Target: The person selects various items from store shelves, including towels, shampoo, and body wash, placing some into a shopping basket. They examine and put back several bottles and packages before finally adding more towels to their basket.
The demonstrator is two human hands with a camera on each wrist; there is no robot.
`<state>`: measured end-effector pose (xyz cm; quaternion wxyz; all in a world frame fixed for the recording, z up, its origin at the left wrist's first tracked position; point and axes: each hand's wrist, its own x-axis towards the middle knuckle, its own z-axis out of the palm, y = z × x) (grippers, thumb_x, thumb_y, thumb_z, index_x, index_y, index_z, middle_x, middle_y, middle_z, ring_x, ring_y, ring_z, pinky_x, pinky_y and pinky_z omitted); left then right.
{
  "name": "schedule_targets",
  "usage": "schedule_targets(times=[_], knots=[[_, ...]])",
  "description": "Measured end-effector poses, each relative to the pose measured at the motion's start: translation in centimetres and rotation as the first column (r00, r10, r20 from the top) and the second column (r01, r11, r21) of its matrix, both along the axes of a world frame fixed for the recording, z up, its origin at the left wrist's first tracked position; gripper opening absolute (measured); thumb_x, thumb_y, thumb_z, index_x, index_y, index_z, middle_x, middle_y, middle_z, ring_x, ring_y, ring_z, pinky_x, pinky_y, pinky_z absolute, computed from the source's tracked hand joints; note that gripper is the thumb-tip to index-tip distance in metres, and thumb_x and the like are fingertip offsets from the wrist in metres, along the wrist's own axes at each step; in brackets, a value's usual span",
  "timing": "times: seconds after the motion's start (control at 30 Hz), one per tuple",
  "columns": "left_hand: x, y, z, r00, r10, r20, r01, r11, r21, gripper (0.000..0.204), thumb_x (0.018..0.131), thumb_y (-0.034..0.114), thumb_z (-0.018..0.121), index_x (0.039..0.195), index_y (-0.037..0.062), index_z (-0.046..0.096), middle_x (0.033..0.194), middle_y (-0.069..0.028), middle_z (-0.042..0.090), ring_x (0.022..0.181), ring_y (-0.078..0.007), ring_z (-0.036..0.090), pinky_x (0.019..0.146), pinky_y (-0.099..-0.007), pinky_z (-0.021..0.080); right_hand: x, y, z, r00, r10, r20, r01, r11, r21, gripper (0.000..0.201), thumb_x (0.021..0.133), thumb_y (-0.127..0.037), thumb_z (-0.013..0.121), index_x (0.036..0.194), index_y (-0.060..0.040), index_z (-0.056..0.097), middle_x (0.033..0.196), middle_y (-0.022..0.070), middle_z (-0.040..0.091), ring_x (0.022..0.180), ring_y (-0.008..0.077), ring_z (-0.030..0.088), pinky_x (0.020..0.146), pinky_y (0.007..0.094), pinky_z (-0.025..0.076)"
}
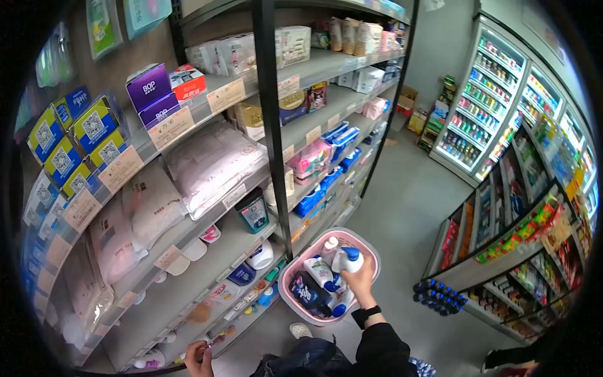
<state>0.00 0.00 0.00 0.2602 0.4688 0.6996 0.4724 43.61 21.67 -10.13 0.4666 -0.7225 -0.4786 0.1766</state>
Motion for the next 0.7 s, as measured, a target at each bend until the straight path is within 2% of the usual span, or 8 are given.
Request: schedule_targets(times=[0.07, 0.17, 0.23, 0.33, 0.4, 0.5, 0.63, 0.7], knots=[[0.8, -1.4, 3.3, 0.986, -0.018, -0.164, -0.016, 0.978, -0.208, 0.026, 0.086, 0.016, 0.066, 0.108, 0.0029, 0.063, 0.107, -0.0158, 0.064, 0.096, -0.0272, 0.062, 0.081, -0.0329, 0.05, 0.7, -0.8, -1.8, 0.999, -0.04, 0.033, 0.04, 0.999, 0.016, 0.06, 0.057, -0.011, 0.078, 0.107, -0.0027, 0.047, 0.099, 0.0189, 0.06, 0.094, 0.0365, 0.06, 0.083, 0.0415, 0.047], [2.9, 2.8, -0.5, 0.998, 0.006, -0.063, -0.006, 1.0, 0.002, 0.027, 0.086, 0.018, 0.066, 0.106, 0.0001, 0.062, 0.096, -0.0111, 0.064, 0.086, -0.0284, 0.062, 0.077, -0.0332, 0.05, 5.6, 4.0, -7.0, 0.969, 0.025, 0.246, -0.054, 0.992, 0.11, 0.061, 0.058, -0.009, 0.076, 0.112, -0.0019, 0.047, 0.105, 0.022, 0.057, 0.101, 0.0397, 0.056, 0.086, 0.0439, 0.044], [2.4, 3.1, 0.5, 0.986, 0.093, -0.137, -0.092, 0.996, 0.009, 0.023, 0.087, 0.012, 0.062, 0.105, -0.0034, 0.062, 0.094, -0.0127, 0.064, 0.08, -0.0249, 0.061, 0.068, -0.0344, 0.049, 5.2, 3.2, -10.1, 0.967, 0.202, 0.157, -0.2, 0.979, -0.033, 0.066, 0.06, -0.009, 0.074, 0.119, 0.0005, 0.046, 0.11, 0.023, 0.056, 0.104, 0.0418, 0.054, 0.089, 0.0446, 0.043], [2.9, 3.4, 1.2, 0.981, 0.154, -0.115, -0.16, 0.986, -0.049, 0.022, 0.078, 0.006, 0.067, 0.099, 0.0015, 0.066, 0.095, -0.0118, 0.068, 0.091, -0.0235, 0.064, 0.079, -0.0329, 0.049, 5.3, 3.0, -14.8, 0.913, 0.335, 0.232, -0.348, 0.937, 0.015, 0.06, 0.063, -0.012, 0.073, 0.115, -0.0002, 0.047, 0.107, 0.0232, 0.056, 0.102, 0.0409, 0.055, 0.087, 0.0438, 0.043], [3.1, 3.3, 1.9, 0.968, 0.227, -0.107, -0.235, 0.97, -0.063, 0.022, 0.077, 0.007, 0.067, 0.098, 0.0015, 0.066, 0.095, -0.0114, 0.068, 0.091, -0.0236, 0.064, 0.078, -0.0327, 0.049, 5.5, 2.4, -16.0, 0.925, 0.33, 0.19, -0.285, 0.931, -0.23, 0.072, 0.064, -0.008, 0.074, 0.129, -0.0021, 0.043, 0.123, 0.0233, 0.052, 0.116, 0.0404, 0.049, 0.097, 0.0428, 0.039], [2.0, 2.2, 0.2, 0.957, 0.269, -0.112, -0.277, 0.959, -0.063, 0.024, 0.076, 0.007, 0.067, 0.1, 0.0019, 0.065, 0.097, -0.0119, 0.067, 0.092, -0.0246, 0.063, 0.077, -0.0327, 0.049, 5.7, 2.6, -15.8, 0.909, 0.384, 0.163, -0.347, 0.913, -0.213, 0.077, 0.063, 0.002, 0.068, 0.133, -0.0039, 0.039, 0.132, 0.0231, 0.044, 0.121, 0.0416, 0.043, 0.101, 0.0435, 0.036], [-0.1, 2.0, 0.2, 0.899, 0.323, -0.297, -0.335, 0.942, 0.009, 0.042, 0.073, 0.004, 0.065, 0.114, 0.0024, 0.056, 0.117, -0.0211, 0.056, 0.109, -0.0383, 0.052, 0.09, -0.0428, 0.043, 6.3, 3.5, -16.1, 0.858, 0.432, 0.277, -0.347, 0.886, -0.308, 0.073, 0.062, 0.006, 0.062, 0.131, -0.0054, 0.041, 0.127, 0.0226, 0.045, 0.118, 0.0446, 0.044, 0.099, 0.0455, 0.037], [-1.3, 2.8, 0.7, 0.739, 0.458, -0.493, -0.5, 0.864, 0.053, 0.06, 0.071, 0.003, 0.064, 0.128, 0.0034, 0.046, 0.134, -0.0258, 0.04, 0.124, -0.0427, 0.038, 0.101, -0.0491, 0.032, 6.9, 4.2, -16.4, 0.871, 0.435, 0.228, -0.347, 0.874, -0.341, 0.068, 0.062, 0.008, 0.058, 0.127, -0.0064, 0.044, 0.121, 0.022, 0.045, 0.114, 0.0462, 0.044, 0.096, 0.0474, 0.038]])
